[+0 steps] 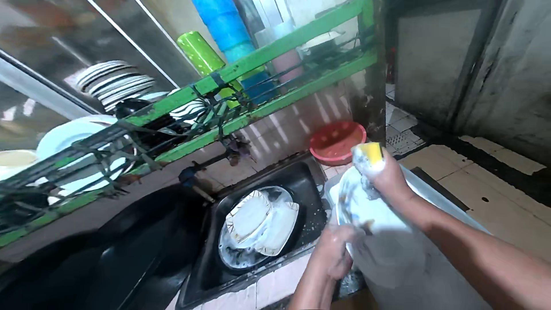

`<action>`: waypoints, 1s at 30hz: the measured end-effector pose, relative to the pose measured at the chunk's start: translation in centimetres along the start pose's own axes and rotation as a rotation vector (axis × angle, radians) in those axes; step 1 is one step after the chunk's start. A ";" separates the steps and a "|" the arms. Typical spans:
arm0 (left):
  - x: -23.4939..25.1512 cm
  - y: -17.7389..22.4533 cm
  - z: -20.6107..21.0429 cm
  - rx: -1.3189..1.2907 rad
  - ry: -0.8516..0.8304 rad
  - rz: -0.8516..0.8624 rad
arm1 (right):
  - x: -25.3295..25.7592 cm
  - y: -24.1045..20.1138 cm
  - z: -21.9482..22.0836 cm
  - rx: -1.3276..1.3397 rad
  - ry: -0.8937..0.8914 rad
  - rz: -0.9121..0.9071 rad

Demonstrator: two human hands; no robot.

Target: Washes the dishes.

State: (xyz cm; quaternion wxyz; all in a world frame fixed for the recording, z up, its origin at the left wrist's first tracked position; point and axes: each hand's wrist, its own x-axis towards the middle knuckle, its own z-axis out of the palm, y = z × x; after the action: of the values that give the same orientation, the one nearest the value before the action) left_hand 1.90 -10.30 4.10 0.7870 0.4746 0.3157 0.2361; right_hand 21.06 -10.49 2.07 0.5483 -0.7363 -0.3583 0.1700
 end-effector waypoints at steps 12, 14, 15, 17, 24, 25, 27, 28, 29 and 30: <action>0.1 0.6 -0.4 0.038 -0.043 -0.091 | -2.8 -0.2 -0.1 0.067 -0.095 -0.188; 0.7 0.7 -0.9 0.019 -0.115 -0.118 | -4.9 -1.0 1.2 0.138 -0.210 -0.402; 0.8 0.7 -1.1 0.031 -0.125 -0.099 | -4.7 -0.7 1.5 0.160 -0.223 -0.423; 0.2 0.5 -1.0 0.085 -0.046 -0.024 | -2.9 0.3 1.0 0.101 -0.138 -0.242; -0.3 1.1 -0.8 -0.023 -0.080 -0.135 | -4.6 -1.8 0.7 0.091 -0.152 -0.361; -0.1 0.9 -1.1 -0.031 -0.108 -0.102 | -5.1 -1.9 1.5 0.109 -0.173 -0.451; -0.2 0.7 -1.2 0.009 -0.051 -0.004 | -4.0 -0.9 1.5 0.101 -0.141 -0.384; -0.4 0.6 -1.1 0.035 0.014 0.047 | -2.8 -0.1 1.2 0.046 -0.075 -0.263; -0.5 0.3 -0.8 0.048 0.086 0.089 | -1.3 0.6 0.9 -0.014 0.000 -0.126; -0.4 0.1 -0.4 0.044 0.158 0.117 | -0.2 1.1 0.8 -0.060 0.049 -0.017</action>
State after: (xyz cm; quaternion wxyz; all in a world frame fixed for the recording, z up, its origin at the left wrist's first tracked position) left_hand 1.32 -10.28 4.12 0.7338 0.4895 0.3534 0.3114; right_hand 20.75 -10.22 0.75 0.5360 -0.7534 -0.3557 0.1365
